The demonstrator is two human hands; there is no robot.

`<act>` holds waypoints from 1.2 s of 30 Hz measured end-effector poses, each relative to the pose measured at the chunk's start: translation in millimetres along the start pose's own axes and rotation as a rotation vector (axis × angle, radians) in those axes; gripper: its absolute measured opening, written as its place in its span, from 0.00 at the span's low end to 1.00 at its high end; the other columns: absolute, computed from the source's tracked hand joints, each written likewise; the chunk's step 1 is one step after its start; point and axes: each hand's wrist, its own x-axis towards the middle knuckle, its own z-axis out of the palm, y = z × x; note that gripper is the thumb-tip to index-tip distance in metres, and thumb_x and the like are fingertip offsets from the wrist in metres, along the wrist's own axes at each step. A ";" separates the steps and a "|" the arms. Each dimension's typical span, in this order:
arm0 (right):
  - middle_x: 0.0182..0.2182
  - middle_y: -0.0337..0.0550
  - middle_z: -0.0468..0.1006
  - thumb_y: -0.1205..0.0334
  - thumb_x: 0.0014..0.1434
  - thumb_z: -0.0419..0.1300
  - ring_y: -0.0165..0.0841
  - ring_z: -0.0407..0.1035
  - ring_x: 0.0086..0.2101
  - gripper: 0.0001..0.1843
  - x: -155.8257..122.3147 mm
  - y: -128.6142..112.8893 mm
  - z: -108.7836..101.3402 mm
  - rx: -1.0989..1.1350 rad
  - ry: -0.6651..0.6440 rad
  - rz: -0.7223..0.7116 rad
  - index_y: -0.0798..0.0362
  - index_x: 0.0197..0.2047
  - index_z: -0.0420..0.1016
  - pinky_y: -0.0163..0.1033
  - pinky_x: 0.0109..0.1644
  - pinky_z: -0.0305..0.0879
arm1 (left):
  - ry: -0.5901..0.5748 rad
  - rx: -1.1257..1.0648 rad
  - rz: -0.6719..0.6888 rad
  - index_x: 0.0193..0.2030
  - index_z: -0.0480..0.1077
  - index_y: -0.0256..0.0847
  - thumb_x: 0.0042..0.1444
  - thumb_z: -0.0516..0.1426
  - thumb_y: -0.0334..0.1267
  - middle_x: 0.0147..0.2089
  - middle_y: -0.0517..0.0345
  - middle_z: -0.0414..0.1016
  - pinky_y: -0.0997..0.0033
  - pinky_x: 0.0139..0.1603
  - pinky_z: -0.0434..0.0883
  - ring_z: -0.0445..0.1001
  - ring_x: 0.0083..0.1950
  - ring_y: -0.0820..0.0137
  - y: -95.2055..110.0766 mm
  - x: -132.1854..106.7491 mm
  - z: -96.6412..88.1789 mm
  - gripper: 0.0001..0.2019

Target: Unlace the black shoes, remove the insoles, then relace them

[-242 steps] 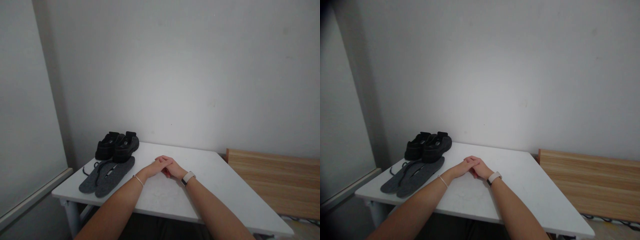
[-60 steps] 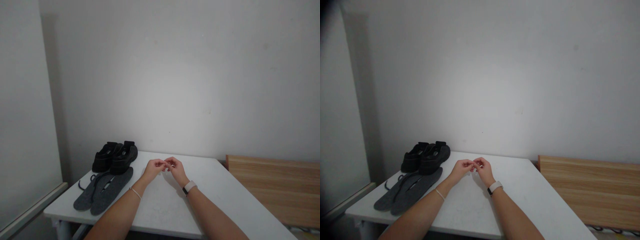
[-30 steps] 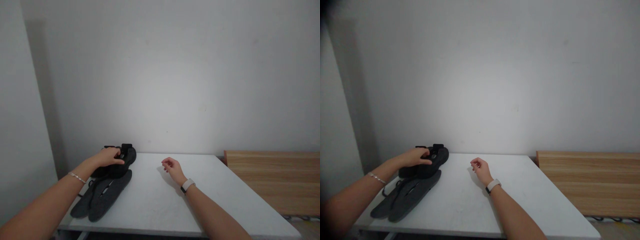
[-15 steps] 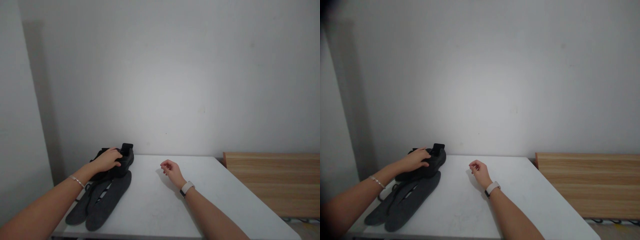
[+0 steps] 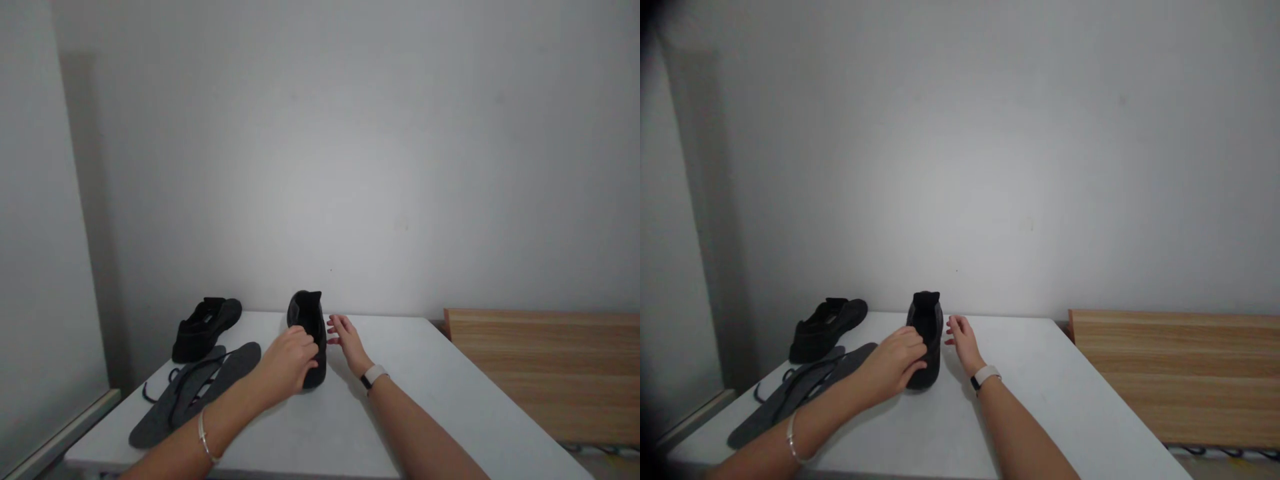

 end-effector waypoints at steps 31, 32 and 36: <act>0.38 0.46 0.81 0.51 0.63 0.56 0.43 0.71 0.43 0.15 -10.9 -61.1 -17.1 -0.438 -0.162 -0.436 0.48 0.36 0.81 0.47 0.53 0.60 | -0.107 0.310 -0.767 0.49 0.72 0.28 0.62 0.53 0.39 0.47 0.35 0.74 0.50 0.48 0.66 0.71 0.50 0.44 -51.6 -80.5 3.8 0.16; 0.39 0.46 0.82 0.51 0.63 0.56 0.43 0.71 0.44 0.15 -10.4 -61.0 -16.8 -0.452 -0.183 -0.423 0.48 0.38 0.82 0.48 0.54 0.60 | -0.140 0.314 -0.789 0.49 0.72 0.27 0.62 0.53 0.39 0.48 0.34 0.74 0.50 0.48 0.67 0.72 0.50 0.44 -58.6 -86.1 4.7 0.17; 0.43 0.47 0.82 0.48 0.65 0.53 0.45 0.73 0.46 0.19 -7.7 -57.5 -16.9 -0.493 -0.261 -0.341 0.47 0.42 0.83 0.50 0.55 0.62 | -0.211 0.244 -0.826 0.52 0.70 0.27 0.62 0.53 0.38 0.48 0.34 0.75 0.55 0.47 0.70 0.74 0.51 0.47 -72.0 -97.0 13.8 0.18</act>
